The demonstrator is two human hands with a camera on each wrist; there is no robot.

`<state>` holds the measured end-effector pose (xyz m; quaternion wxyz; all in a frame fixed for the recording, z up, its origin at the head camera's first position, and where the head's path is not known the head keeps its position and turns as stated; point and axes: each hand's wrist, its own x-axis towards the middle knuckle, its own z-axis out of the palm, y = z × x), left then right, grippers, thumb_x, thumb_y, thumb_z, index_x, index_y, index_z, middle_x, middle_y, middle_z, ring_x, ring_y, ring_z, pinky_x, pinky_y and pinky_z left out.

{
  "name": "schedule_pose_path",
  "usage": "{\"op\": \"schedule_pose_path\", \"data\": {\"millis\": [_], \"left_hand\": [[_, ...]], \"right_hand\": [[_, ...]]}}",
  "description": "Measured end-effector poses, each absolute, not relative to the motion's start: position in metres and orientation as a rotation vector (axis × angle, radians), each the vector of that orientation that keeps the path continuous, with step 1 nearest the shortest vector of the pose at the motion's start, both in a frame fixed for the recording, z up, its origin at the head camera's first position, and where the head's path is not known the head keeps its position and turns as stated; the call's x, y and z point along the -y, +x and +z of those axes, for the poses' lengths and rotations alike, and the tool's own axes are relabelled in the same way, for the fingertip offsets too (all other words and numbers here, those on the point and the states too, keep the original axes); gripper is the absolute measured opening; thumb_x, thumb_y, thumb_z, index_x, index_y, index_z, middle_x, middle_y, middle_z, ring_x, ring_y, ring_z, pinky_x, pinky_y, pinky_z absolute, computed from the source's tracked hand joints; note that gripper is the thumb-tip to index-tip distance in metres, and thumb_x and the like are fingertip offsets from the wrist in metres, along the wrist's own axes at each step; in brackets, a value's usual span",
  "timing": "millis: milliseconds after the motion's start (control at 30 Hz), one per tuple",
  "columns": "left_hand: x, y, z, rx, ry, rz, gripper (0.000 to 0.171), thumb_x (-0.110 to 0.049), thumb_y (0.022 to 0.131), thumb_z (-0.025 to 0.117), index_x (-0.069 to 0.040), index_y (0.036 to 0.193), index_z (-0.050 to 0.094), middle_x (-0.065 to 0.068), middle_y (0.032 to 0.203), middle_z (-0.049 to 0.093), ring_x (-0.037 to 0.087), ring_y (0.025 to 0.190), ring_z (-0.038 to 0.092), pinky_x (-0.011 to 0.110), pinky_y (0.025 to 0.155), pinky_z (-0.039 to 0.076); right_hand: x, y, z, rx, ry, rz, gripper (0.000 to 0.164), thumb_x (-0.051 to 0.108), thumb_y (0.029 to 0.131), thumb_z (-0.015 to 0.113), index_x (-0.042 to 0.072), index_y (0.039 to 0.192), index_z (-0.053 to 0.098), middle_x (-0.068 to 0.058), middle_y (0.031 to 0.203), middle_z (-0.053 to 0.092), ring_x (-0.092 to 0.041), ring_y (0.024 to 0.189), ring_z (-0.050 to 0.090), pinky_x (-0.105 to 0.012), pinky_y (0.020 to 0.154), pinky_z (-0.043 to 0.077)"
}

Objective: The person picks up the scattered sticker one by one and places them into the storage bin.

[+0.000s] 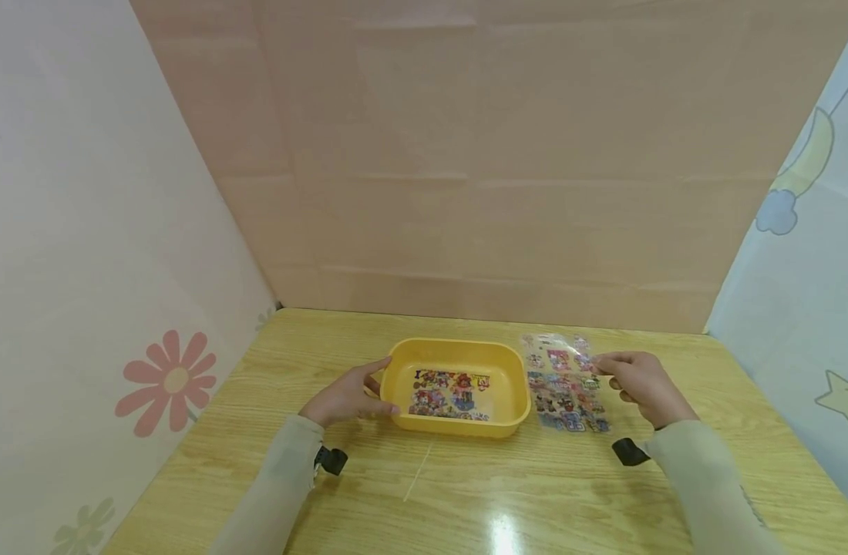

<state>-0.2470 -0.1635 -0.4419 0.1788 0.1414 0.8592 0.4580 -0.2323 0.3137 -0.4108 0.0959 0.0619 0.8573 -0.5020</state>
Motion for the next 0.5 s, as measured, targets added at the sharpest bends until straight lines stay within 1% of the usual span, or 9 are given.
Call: {"op": "schedule_pose_path", "data": {"millis": [267,400,500], "left_hand": [[0.164,-0.248,-0.443,-2.436,0.401,1.295,0.102,-0.033,0.079,0.087,-0.015,0.16,0.028,0.013,0.108,0.06,0.025,0.08,0.062,0.041,0.071,0.055],[0.164,-0.248,-0.444,-2.432,0.399,1.3,0.101,-0.032,0.079,0.087,-0.015,0.16,0.028,0.014,0.108,0.06,0.025,0.078,0.061,0.041,0.069,0.054],[0.163,-0.249,-0.444,-2.426,0.395,1.306,0.101,-0.032,0.079,0.087,-0.016,0.16,0.028,0.014,0.107,0.06,0.026,0.077,0.061,0.041,0.068,0.054]], "right_hand": [[-0.297,-0.238,-0.406,-2.523,0.158,-1.511,0.049,0.03,0.108,0.045,-0.007,0.141,0.049,-0.004,0.11,0.058,-0.01,0.065,0.041,-0.028,0.056,0.038],[-0.287,-0.24,-0.403,-2.527,0.143,-1.503,0.049,0.029,0.108,0.046,-0.007,0.14,0.05,-0.005,0.11,0.059,-0.011,0.067,0.044,-0.03,0.058,0.039],[-0.279,-0.241,-0.402,-2.546,0.141,-1.488,0.048,0.029,0.106,0.049,-0.007,0.138,0.053,-0.007,0.111,0.061,-0.014,0.071,0.047,-0.033,0.062,0.043]]}}
